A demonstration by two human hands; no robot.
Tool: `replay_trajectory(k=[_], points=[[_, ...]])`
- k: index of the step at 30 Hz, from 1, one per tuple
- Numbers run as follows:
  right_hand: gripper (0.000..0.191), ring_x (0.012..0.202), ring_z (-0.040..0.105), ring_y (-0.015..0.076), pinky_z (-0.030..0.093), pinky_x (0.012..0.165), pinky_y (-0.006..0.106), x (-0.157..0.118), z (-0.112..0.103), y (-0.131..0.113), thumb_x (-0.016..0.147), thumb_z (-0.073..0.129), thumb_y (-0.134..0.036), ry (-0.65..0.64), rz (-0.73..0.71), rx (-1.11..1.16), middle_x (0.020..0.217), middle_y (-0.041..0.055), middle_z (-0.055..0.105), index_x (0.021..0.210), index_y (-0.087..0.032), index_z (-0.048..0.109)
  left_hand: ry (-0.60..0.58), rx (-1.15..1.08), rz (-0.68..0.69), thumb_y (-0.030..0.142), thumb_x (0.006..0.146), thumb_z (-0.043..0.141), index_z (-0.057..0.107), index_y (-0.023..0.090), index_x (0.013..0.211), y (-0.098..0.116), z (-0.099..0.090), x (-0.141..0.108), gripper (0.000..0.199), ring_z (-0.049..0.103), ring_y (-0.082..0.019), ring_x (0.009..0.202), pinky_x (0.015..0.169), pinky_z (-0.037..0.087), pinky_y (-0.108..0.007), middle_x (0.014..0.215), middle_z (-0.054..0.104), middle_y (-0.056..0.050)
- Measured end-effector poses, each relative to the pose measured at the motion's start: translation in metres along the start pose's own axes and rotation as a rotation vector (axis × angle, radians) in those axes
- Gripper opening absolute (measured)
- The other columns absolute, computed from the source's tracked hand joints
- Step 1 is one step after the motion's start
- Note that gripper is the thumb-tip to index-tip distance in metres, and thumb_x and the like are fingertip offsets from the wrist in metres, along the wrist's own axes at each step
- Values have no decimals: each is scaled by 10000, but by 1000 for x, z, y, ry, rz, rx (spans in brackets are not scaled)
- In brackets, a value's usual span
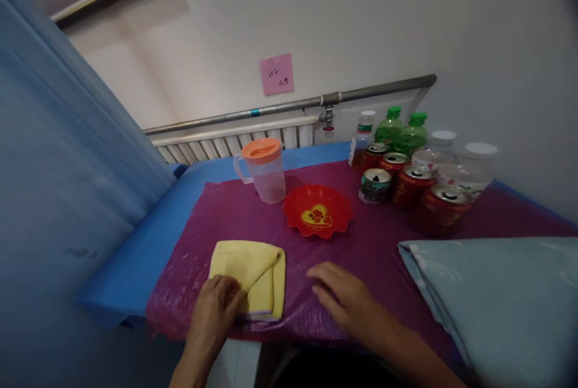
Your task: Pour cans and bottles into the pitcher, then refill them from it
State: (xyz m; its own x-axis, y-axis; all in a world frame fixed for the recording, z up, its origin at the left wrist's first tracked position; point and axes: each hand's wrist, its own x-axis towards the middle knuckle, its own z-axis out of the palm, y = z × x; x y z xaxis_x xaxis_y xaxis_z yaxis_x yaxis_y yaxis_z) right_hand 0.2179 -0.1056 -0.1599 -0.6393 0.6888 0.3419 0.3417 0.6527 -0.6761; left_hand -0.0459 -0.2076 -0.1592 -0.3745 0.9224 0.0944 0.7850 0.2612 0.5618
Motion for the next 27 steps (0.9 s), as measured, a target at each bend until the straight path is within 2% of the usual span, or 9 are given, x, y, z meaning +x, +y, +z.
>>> replay_trajectory(k=[6, 9, 13, 16, 20, 24, 27], points=[[191, 914, 586, 198, 442, 862, 324, 38, 43, -29, 897, 479, -92, -290, -191, -111, 962, 61, 684, 945, -183, 639, 143, -26, -29, 412, 846, 452, 670, 200, 877, -17, -4, 22, 306, 619, -254, 906, 837, 458, -382, 939, 702, -106], [175, 935, 575, 211, 422, 865, 330, 53, 61, -38, 890, 492, -99, -391, -179, -243, 988, 77, 681, 903, -171, 651, 157, -37, -31, 363, 846, 445, 671, 200, 919, -30, -6, 41, 288, 636, -233, 899, 832, 472, -361, 969, 711, -94], [149, 939, 572, 233, 395, 872, 357, 63, 79, -46, 912, 529, -212, -384, -103, -365, 971, 93, 679, 892, -154, 665, 149, -43, -6, 289, 829, 461, 666, 204, 877, -39, 2, 57, 227, 639, -227, 898, 850, 457, -349, 928, 714, -84], [128, 907, 566, 230, 383, 846, 354, 66, 88, -50, 888, 557, -218, -355, -56, -380, 931, 85, 680, 857, -157, 665, 185, -42, -1, 304, 841, 441, 650, 192, 858, -41, 10, 57, 237, 621, -257, 898, 849, 444, -383, 909, 701, -105], [118, 864, 557, 203, 378, 811, 324, 66, 84, -51, 863, 542, -145, -333, -30, -367, 876, 61, 673, 814, -166, 647, 215, -67, 6, 327, 846, 433, 636, 194, 855, -43, 14, 54, 243, 613, -268, 890, 834, 442, -397, 906, 693, -106], [100, 801, 543, 171, 367, 745, 288, 54, 62, -47, 794, 555, -93, -198, 36, -259, 824, 32, 649, 780, -174, 611, 236, -100, -7, 344, 871, 416, 619, 202, 854, -45, 15, 54, 248, 619, -255, 874, 811, 445, -388, 893, 689, -90], [118, 752, 527, 170, 346, 701, 290, 39, 46, -46, 742, 559, -58, -240, 105, -251, 781, 30, 638, 756, -169, 599, 258, -113, -11, 349, 890, 403, 612, 200, 870, -45, 17, 54, 258, 613, -253, 875, 805, 446, -393, 896, 682, -87]])
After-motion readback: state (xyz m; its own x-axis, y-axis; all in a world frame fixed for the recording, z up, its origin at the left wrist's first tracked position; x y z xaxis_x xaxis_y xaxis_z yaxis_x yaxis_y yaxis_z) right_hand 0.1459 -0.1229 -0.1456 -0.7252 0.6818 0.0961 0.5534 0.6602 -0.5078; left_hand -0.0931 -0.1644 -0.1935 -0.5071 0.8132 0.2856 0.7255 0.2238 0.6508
